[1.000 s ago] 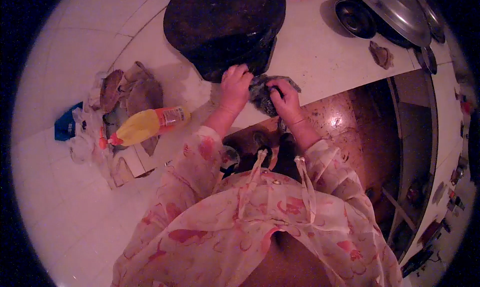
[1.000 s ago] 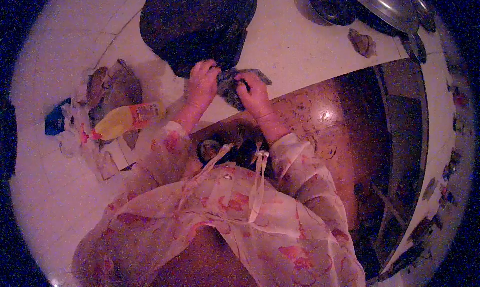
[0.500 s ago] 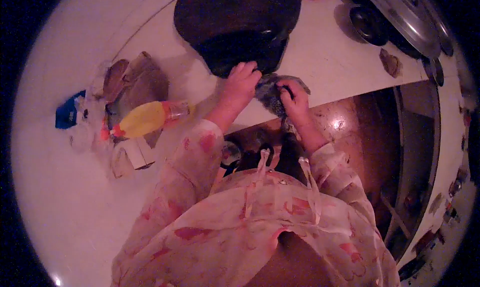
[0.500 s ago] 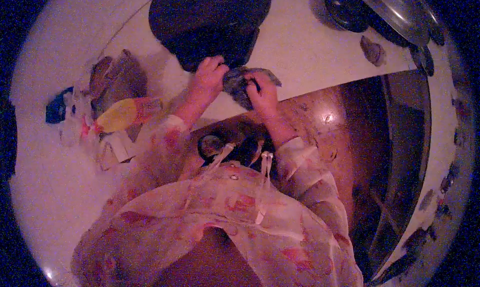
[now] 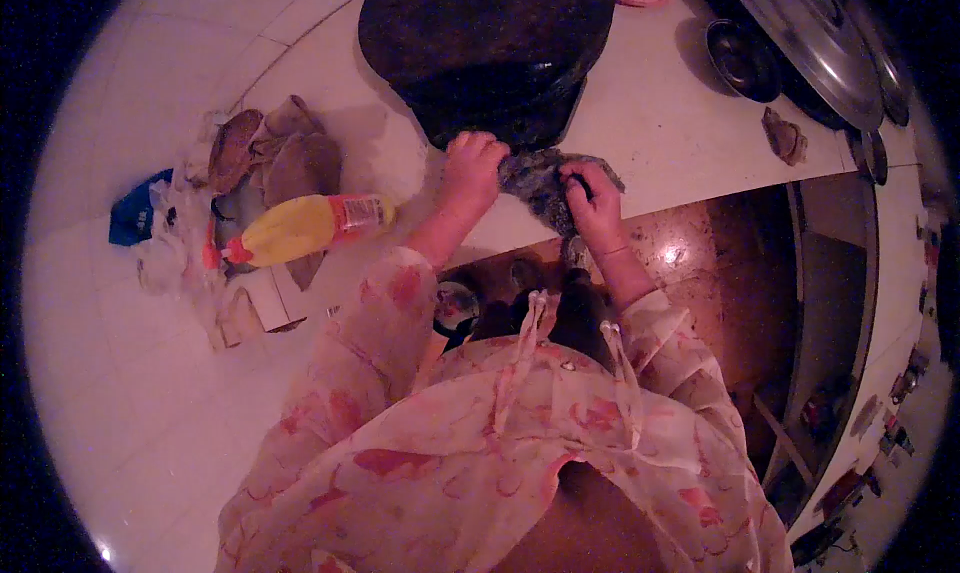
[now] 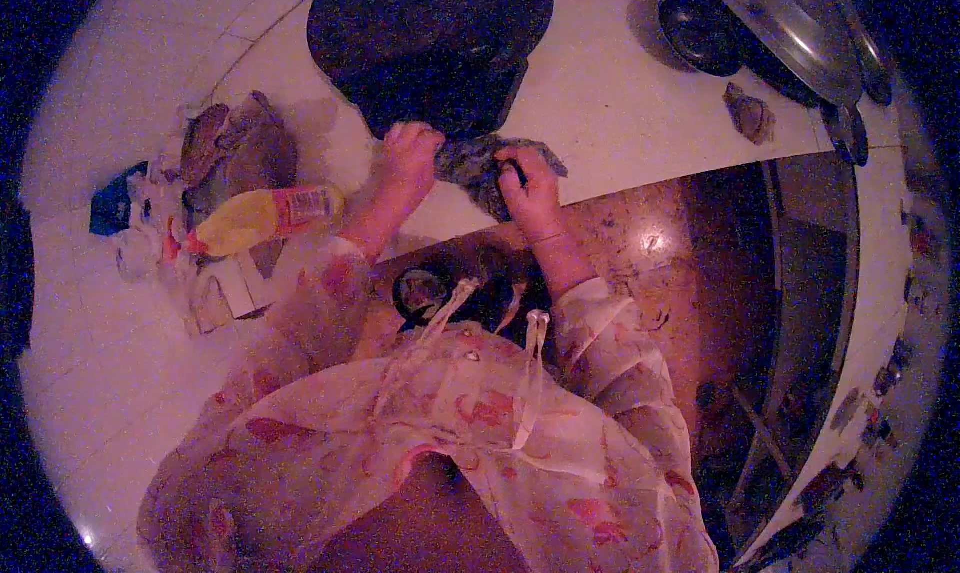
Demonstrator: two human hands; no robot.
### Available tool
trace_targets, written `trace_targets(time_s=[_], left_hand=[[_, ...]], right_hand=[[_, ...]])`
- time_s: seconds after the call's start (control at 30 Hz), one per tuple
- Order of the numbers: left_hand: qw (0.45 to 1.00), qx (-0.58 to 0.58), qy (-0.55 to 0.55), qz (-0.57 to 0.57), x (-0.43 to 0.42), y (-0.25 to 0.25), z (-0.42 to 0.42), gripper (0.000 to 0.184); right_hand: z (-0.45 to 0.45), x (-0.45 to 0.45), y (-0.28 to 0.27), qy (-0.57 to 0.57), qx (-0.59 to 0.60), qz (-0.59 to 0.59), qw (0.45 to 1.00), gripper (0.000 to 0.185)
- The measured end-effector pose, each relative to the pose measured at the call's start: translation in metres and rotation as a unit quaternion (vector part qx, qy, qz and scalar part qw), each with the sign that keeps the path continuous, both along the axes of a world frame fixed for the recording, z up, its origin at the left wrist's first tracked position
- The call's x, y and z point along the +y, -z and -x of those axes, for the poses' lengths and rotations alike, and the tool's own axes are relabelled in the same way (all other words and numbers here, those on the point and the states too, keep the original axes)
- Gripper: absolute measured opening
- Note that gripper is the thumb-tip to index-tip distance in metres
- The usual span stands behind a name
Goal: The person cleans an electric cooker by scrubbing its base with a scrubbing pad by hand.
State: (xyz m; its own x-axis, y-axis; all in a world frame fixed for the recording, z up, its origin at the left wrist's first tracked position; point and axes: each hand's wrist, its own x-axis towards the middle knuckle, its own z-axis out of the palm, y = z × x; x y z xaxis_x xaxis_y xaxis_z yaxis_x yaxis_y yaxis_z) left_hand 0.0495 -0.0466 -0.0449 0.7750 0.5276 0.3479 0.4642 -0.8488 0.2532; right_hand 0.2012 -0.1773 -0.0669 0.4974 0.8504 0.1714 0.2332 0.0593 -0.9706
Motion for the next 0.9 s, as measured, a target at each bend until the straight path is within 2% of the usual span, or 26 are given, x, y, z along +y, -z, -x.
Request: trace_targets(time_s=[0.03, 0.17, 0.27, 0.33, 0.63, 0.77, 0.9], left_hand=[[0.996, -0.072, -0.052, -0.003, -0.002, -0.002, 0.001, 0.019], [0.993, -0.11, -0.033, 0.017, -0.001, -0.009, 0.003, 0.019], [0.995, -0.1, -0.013, 0.017, 0.0, -0.018, 0.002, 0.017], [1.0, -0.005, 0.007, -0.007, -0.002, -0.025, -0.001, 0.016], [0.996, 0.071, 0.03, -0.037, 0.002, -0.031, -0.003, 0.013], [0.995, 0.074, 0.046, -0.055, 0.005, -0.032, -0.002, 0.013], [0.996, 0.074, 0.05, -0.024, 0.01, -0.032, -0.002, 0.014]], right_hand=[[0.001, 0.0, 0.0, 0.0, 0.001, 0.0, 1.0, 0.017], [0.004, 0.003, 0.0, 0.011, -0.011, 0.0, 1.0, 0.017], [0.005, 0.003, -0.001, 0.01, -0.007, 0.006, 1.0, 0.018], [0.004, 0.003, -0.002, 0.009, -0.003, 0.009, 1.0, 0.018], [0.005, 0.004, -0.01, 0.003, -0.001, -0.001, 1.0, 0.019], [0.004, 0.006, -0.007, -0.002, 0.006, 0.01, 1.0, 0.019], [0.005, 0.007, -0.004, -0.006, 0.015, -0.002, 1.0, 0.018]])
